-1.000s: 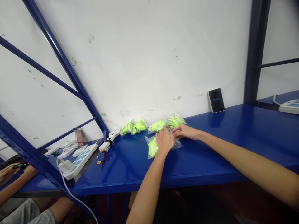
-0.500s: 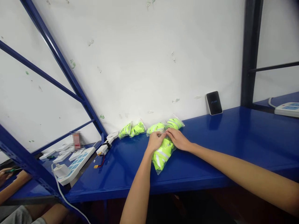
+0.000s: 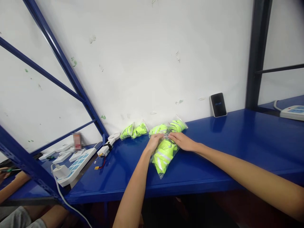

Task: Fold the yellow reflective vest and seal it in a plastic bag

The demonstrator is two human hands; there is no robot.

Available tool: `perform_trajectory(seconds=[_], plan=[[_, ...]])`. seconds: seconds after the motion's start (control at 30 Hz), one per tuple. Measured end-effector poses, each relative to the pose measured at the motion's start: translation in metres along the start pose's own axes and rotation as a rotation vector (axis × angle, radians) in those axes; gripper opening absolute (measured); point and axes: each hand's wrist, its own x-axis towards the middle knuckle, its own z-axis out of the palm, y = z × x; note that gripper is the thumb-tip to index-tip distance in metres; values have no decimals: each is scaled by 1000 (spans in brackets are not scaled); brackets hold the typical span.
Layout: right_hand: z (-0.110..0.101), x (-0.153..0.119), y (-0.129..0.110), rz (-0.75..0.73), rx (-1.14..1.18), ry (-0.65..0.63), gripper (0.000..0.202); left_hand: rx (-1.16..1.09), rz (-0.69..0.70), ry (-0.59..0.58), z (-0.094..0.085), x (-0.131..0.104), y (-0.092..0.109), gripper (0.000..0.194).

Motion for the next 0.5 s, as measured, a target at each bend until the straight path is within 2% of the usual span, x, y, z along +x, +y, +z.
perform_trajectory(seconds=[0.1, 0.2, 0.27, 0.4, 0.5], plan=[[-3, 0, -6, -44, 84, -99, 40, -47, -89, -110, -13, -8, 4, 37], [-1, 1, -6, 32, 256, -168, 41, -103, -66, -195, -16, -16, 5, 38], [1, 2, -1, 138, 386, -159, 42, -134, -5, -175, -12, -17, 2, 38], [-1, 5, 16, 351, 575, -142, 44, -101, 68, -62, 6, -10, -10, 36], [-9, 8, 26, 410, 477, -162, 46, -57, 121, 31, 16, -3, -21, 33]])
